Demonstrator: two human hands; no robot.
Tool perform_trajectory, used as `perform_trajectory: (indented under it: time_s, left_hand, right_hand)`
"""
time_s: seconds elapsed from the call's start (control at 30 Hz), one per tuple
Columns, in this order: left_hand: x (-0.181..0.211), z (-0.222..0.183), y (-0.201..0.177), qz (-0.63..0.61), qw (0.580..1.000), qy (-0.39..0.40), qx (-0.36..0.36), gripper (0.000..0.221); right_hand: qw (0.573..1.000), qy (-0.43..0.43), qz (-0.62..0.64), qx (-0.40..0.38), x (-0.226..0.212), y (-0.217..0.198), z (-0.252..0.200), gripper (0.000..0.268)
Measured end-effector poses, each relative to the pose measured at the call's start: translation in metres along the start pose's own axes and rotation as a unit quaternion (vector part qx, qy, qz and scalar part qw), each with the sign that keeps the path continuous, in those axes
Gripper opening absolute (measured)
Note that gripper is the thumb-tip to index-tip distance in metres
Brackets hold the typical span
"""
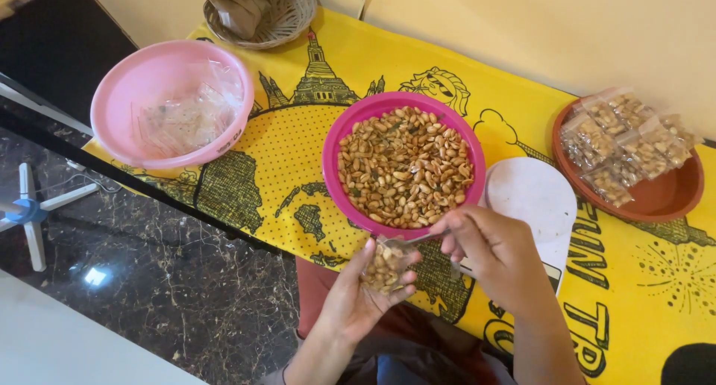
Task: Packaging peanuts into small plastic bags and weighing them on a digital scale.
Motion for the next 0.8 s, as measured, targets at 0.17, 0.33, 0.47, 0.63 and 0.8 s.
perform_trajectory:
  time_s: [0.17, 0.33, 0.47, 0.63, 0.8]
  left_hand:
    - [-0.004, -0.004, -0.003, -0.038, 0.998, -0.007, -0.057, 0.057]
    - [-0.003, -0.008, 0.004, -0.006, 0.995, 0.009, -0.098, 0.048]
    - [-0.004, -0.011, 0.012, 0.036, 0.997, 0.011, -0.073, 0.044]
    - [-0.007, -0.01, 0.014, 0.105, 0.993, 0.004, -0.056, 0.041]
    - [-0.014, -0.007, 0.013, 0.122, 0.989, 0.023, -0.078, 0.032]
  right_hand:
    - [0.995, -0.07, -0.032, 0.069, -0.022, -0.008, -0.018, 0.037]
    - [0.989, -0.092, -0.035, 0.11, -0.034, -0.014, -0.033, 0.038]
    - [0.987, -0.108, -0.044, 0.109, -0.037, -0.016, -0.04, 0.04]
    - [0.975, -0.147, -0.052, 0.158, -0.035, -0.024, -0.045, 0.039]
    - [0.976, -0.128, -0.027, 0.173, -0.015, -0.034, -0.051, 0.035]
Point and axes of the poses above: each hand's wrist, its own z-axis towards the middle knuckle, its own y-axis out of the palm, x = y × z, the point moved 3 cm from there along z, towards the middle knuckle, and after that the axes turned 1 degree about z, right-handed, at the moved point
